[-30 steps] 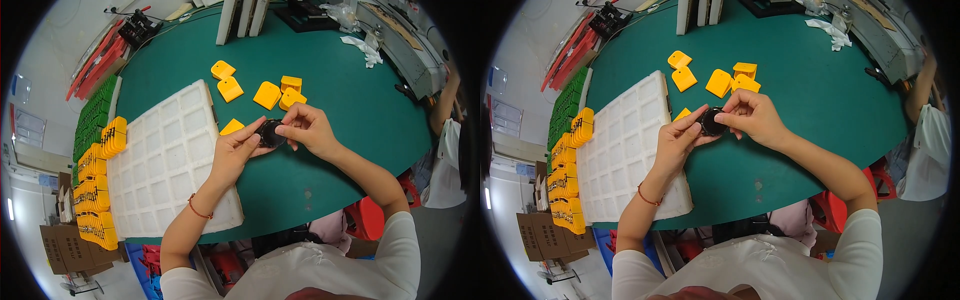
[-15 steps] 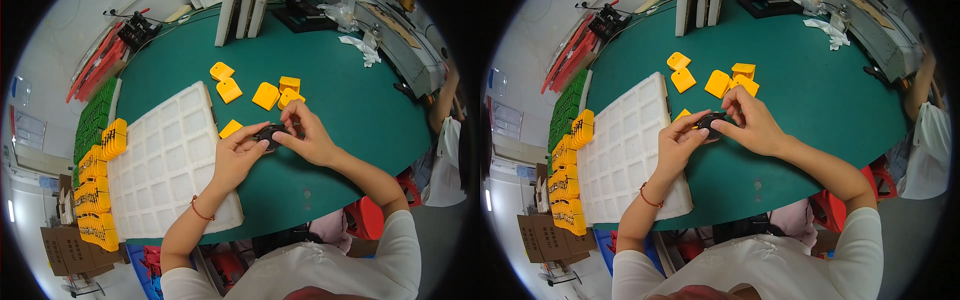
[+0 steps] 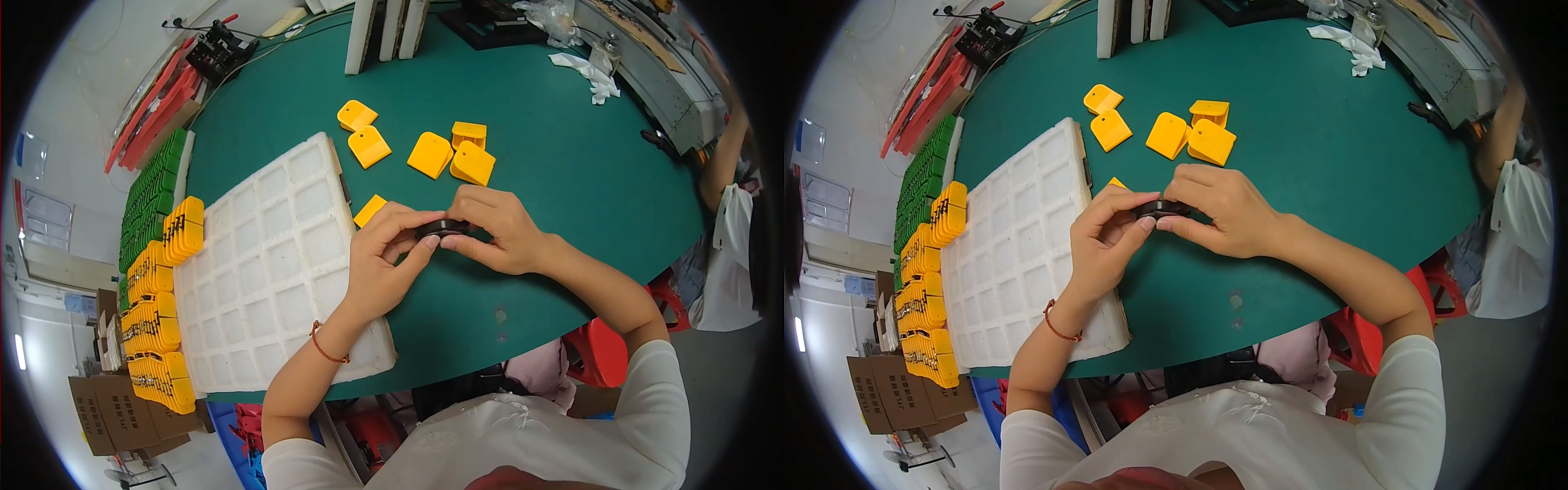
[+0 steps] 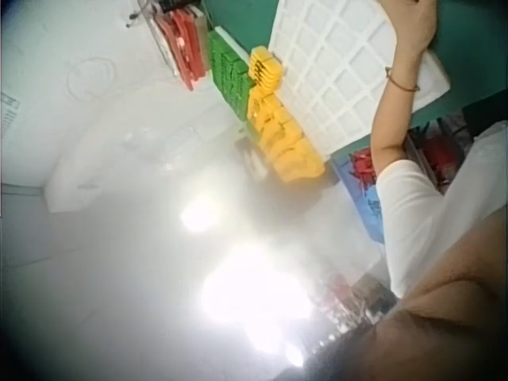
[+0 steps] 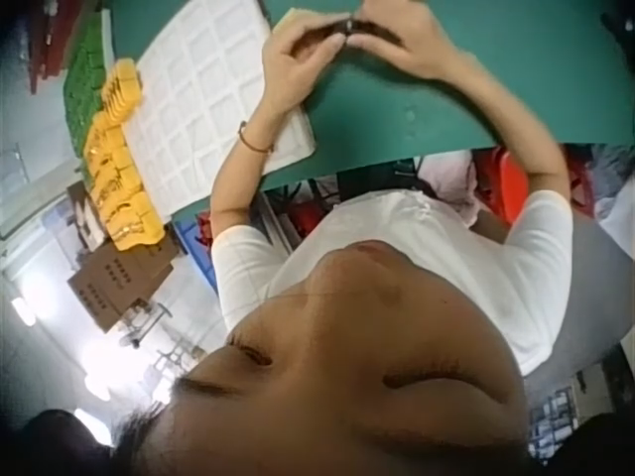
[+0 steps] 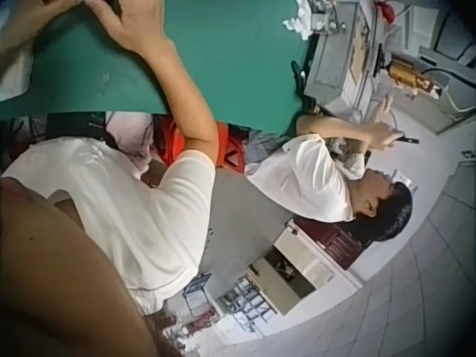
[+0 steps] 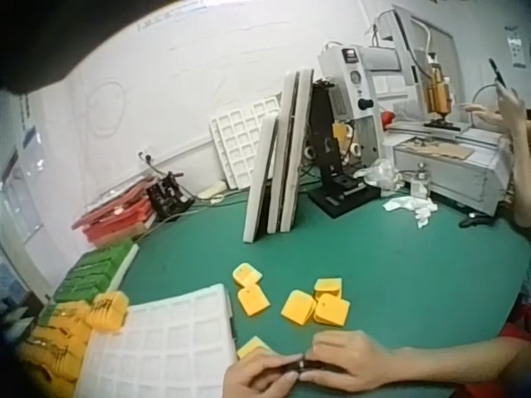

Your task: The person assembles yellow plastic casings onto small circular electronic components by hand.

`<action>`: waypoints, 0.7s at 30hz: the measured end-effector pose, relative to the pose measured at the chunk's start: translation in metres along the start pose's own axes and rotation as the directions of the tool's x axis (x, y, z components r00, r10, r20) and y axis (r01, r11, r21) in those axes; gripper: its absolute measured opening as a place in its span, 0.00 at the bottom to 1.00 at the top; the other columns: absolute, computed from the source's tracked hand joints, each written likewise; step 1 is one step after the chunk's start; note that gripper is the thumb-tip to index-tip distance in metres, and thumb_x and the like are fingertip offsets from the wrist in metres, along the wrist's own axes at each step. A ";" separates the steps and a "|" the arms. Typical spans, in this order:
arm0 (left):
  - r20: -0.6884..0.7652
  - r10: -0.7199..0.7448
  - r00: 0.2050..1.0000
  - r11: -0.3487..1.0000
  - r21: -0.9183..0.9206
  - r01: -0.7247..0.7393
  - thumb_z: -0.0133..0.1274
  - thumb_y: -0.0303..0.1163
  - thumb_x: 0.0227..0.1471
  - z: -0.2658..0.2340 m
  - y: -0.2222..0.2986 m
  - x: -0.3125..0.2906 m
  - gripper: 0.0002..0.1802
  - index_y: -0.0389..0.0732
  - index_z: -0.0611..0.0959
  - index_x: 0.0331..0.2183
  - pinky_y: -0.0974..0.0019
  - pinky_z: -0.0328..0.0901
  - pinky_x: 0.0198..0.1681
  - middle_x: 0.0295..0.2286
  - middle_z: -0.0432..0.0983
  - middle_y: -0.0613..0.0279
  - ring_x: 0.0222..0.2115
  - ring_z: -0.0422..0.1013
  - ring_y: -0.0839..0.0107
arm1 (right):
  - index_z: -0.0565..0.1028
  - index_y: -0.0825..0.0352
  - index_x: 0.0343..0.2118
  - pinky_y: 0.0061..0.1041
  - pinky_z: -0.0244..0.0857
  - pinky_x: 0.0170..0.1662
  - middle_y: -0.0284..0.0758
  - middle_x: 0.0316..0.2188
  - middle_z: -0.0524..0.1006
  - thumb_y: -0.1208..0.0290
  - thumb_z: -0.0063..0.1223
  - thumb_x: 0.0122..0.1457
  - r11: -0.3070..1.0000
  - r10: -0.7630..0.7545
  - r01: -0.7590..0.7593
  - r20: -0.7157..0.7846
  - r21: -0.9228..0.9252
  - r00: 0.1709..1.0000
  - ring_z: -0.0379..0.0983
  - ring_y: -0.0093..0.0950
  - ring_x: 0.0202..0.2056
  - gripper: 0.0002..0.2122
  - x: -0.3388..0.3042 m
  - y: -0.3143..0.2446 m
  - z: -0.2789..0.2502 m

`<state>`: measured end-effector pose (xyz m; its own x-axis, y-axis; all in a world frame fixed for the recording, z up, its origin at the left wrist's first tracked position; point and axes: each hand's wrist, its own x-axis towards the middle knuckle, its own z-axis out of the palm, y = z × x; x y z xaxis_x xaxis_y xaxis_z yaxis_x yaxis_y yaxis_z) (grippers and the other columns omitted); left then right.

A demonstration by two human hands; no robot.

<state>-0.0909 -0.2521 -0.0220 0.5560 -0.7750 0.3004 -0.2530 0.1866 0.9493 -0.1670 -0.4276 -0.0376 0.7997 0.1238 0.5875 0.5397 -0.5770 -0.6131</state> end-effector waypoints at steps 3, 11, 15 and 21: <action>-0.042 0.027 0.999 0.995 0.099 -0.023 0.48 0.15 0.43 0.002 0.000 -0.002 0.14 0.33 0.76 0.36 0.78 0.67 0.34 0.31 0.66 0.60 0.32 0.68 0.76 | 0.68 0.69 0.25 0.27 0.57 0.22 0.37 0.21 0.65 0.71 0.54 0.45 0.999 -0.046 0.046 -0.026 -0.009 0.999 0.63 0.33 0.22 0.09 0.001 0.000 0.002; -0.001 0.196 0.981 0.915 0.360 -0.182 0.52 0.17 0.39 0.004 0.000 -0.004 0.13 0.33 0.76 0.33 0.77 0.67 0.29 0.24 0.67 0.59 0.25 0.69 0.75 | 0.68 0.69 0.22 0.27 0.56 0.20 0.35 0.18 0.64 0.74 0.52 0.42 0.990 -0.139 0.137 -0.048 -0.037 0.989 0.62 0.31 0.19 0.06 -0.001 -0.002 0.003; 0.001 0.188 0.982 0.909 0.380 -0.174 0.52 0.17 0.39 0.005 0.005 -0.005 0.11 0.32 0.76 0.31 0.77 0.67 0.28 0.23 0.67 0.59 0.24 0.69 0.75 | 0.67 0.69 0.19 0.27 0.54 0.20 0.36 0.16 0.63 0.74 0.51 0.43 0.994 -0.098 0.100 -0.055 0.048 0.994 0.60 0.31 0.18 0.06 -0.001 -0.003 0.006; 0.009 0.150 0.989 0.908 0.395 -0.142 0.51 0.17 0.39 0.006 0.007 -0.006 0.08 0.31 0.75 0.29 0.77 0.66 0.27 0.23 0.67 0.59 0.23 0.69 0.75 | 0.67 0.71 0.18 0.27 0.53 0.20 0.36 0.15 0.63 0.75 0.49 0.44 0.984 -0.009 0.027 -0.104 0.174 0.994 0.59 0.32 0.18 0.06 -0.003 -0.007 0.010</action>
<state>-0.1005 -0.2497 -0.0173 0.5043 -0.7437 0.4389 -0.6211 0.0407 0.7827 -0.1713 -0.4161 -0.0401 0.7629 0.0441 0.6450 0.5988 -0.4242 -0.6793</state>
